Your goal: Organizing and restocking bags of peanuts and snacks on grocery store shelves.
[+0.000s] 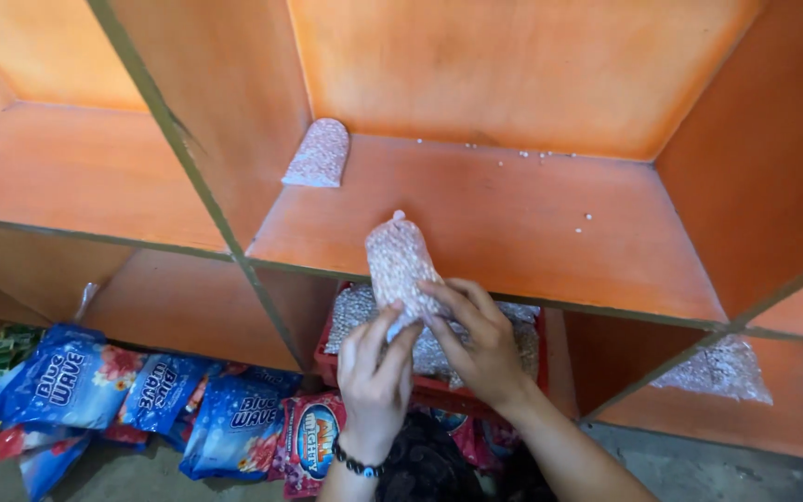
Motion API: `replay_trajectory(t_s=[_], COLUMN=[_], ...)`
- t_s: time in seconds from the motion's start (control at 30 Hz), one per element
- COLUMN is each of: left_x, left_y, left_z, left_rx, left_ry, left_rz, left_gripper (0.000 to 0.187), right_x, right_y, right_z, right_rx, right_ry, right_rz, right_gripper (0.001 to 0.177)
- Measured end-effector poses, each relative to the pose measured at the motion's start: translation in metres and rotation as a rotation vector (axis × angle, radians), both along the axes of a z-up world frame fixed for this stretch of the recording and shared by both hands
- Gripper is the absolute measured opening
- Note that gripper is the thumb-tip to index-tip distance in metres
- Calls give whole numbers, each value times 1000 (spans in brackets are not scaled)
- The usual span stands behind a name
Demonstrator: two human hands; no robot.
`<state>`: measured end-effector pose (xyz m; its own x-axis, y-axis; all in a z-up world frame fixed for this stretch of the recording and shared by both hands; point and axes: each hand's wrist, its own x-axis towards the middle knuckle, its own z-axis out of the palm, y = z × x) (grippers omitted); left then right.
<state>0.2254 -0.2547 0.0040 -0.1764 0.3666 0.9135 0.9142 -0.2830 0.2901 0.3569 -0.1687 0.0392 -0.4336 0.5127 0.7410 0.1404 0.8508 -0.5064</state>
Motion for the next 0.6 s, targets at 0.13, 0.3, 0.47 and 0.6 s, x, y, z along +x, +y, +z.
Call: replay_trajectory(t_s=[0.13, 0.3, 0.47, 0.6], left_x=[-22, -54, -89, -114], left_y=[14, 34, 55, 75], left_z=[10, 17, 19, 31], left_rx=[-23, -17, -16, -64], left_ry=[-45, -58, -23, -21], left_rz=[31, 43, 91, 136], left_gripper=[29, 32, 27, 26], right_x=[-31, -66, -102, -127], right_y=[23, 49, 75, 93], right_z=[-3, -2, 4, 20], right_rx=[-12, 22, 72, 66], right_ry=[-10, 25, 10, -17], right_rz=[-8, 45, 61, 60], right_gripper=[40, 37, 36, 34])
